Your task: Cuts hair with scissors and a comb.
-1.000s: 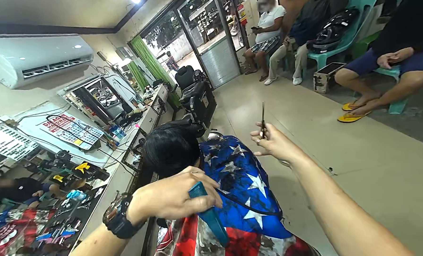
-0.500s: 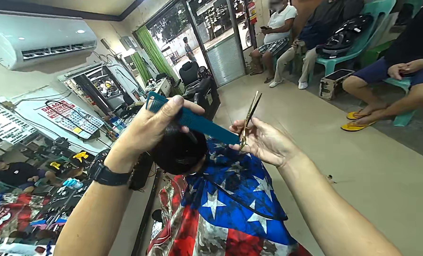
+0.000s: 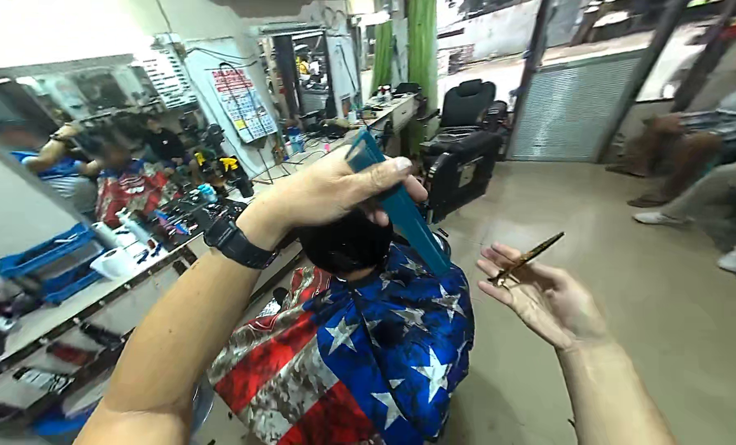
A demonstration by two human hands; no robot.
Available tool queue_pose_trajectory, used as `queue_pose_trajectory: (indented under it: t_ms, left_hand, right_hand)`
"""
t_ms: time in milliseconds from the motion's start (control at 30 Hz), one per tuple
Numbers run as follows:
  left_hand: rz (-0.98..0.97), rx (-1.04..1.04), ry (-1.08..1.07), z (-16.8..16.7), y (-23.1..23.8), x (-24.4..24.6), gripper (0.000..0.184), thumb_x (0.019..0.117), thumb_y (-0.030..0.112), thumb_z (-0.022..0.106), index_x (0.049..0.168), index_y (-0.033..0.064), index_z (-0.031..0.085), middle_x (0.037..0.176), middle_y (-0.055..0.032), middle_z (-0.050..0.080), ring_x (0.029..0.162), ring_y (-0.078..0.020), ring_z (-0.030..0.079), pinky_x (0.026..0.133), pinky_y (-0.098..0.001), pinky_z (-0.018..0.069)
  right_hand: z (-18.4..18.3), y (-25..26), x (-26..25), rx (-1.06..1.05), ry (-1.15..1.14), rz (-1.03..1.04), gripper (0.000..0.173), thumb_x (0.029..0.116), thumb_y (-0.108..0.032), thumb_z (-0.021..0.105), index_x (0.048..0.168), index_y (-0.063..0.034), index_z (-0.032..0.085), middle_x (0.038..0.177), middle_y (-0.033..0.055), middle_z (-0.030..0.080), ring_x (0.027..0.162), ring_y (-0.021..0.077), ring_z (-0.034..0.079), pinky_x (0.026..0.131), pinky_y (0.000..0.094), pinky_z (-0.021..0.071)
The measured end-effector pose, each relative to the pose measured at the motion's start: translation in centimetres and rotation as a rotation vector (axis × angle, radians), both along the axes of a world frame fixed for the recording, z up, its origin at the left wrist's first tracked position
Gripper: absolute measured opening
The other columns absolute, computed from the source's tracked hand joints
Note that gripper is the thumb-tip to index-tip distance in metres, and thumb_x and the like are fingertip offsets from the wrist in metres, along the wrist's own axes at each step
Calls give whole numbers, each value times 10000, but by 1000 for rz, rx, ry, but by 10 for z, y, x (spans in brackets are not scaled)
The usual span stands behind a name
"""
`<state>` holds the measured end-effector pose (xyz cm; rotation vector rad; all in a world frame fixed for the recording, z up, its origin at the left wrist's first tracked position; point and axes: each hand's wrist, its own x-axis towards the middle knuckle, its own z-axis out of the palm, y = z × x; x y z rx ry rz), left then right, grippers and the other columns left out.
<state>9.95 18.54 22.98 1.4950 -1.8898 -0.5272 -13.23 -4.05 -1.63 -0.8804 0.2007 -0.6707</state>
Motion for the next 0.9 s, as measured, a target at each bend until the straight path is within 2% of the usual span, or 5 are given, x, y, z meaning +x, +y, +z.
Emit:
queue_pose_trajectory:
  t_ms: [133,300,567,700,900]
  left_hand:
    - [14,56,-37,-5,3,-15,379,1116,230,391,1252,19,676,1041,-58,738,827,-108,706,765,-276,618]
    - [107,-48,18,-15,11,-24,373,1107,230,421,1308,27,661,1124,-73,730,891,-121,704,817,-289,608]
    - [682,88,-563,-3,49,41,587,997,185,661,1540,134,445,1413,-107,593,1148,-227,663,978,-443,557]
    - [637,121,-825,-9,29,51,818,860,170,828,1557,85,407,1434,-206,538,1243,-377,583,1038,-571,485]
    - [451,181,-1218,-27,-12,21,1024,637,301,983,1524,222,477,1527,-100,487,1219,-416,560,960,-598,479]
  right_hand:
    - [43,-11,23,-427,-104,223,762,1063,-610,156,1282,-120,697,1310,58,658,1154,209,653,952,441,581]
    - [94,26,57,-1108,1,56,271,1036,-298,529,1228,-195,691,995,-52,701,809,64,638,694,230,538]
    - [121,-18,109,-1625,93,-328,275,1048,-150,525,1273,-147,683,1079,67,729,1051,304,650,941,548,498]
    - [101,-33,127,-1689,149,-302,262,1032,-143,554,1237,-196,708,1091,53,727,1089,335,633,899,622,465]
    - [21,-32,85,-1732,147,-175,245,1002,-103,592,1189,-186,728,994,44,720,987,308,657,827,584,509]
